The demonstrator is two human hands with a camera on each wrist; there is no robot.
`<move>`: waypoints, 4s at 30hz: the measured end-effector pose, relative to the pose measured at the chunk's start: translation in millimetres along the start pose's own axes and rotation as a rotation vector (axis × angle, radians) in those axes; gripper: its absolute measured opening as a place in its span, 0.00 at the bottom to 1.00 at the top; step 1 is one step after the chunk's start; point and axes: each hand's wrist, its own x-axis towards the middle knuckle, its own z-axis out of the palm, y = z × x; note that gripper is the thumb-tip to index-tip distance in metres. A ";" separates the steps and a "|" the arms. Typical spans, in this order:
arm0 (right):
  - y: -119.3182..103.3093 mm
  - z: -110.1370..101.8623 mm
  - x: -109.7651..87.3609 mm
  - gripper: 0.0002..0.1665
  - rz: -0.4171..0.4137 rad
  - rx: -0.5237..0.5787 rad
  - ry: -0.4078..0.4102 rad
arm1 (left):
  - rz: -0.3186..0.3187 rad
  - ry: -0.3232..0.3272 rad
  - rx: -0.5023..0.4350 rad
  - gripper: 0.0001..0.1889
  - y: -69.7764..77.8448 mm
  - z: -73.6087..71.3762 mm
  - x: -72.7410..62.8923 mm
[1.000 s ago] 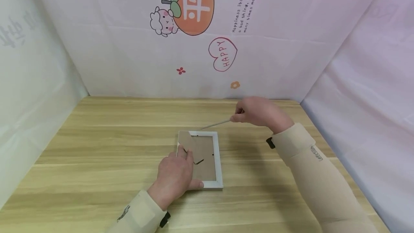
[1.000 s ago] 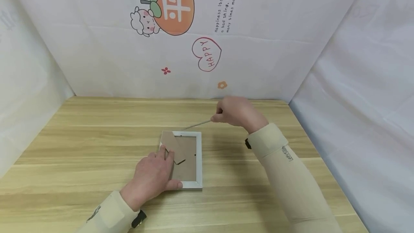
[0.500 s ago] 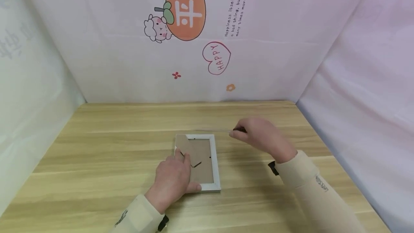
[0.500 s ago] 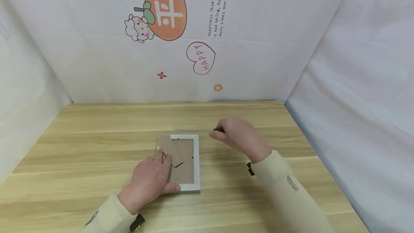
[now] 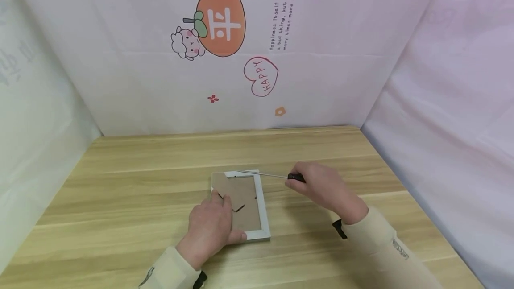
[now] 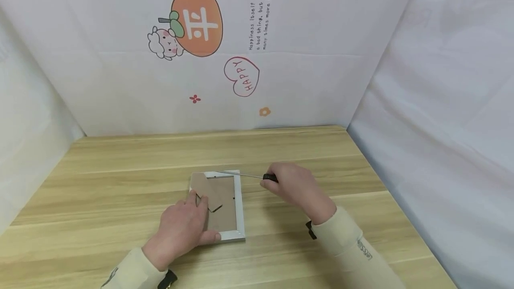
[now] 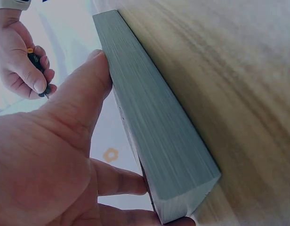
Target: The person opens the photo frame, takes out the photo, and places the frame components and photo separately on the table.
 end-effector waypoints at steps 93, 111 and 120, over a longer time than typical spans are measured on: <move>1.7 20.6 -3.3 0.10 0.000 0.032 0.050 | 0.116 0.117 0.128 0.31 -12.1 -9.1 -1.8; 1.4 21.4 -4.9 0.11 0.024 0.058 0.023 | 0.043 0.183 0.233 0.26 5.9 -3.8 -10.1; 1.6 22.6 -5.5 0.12 0.021 0.064 0.020 | 0.029 0.120 0.218 0.24 5.0 -6.6 -9.6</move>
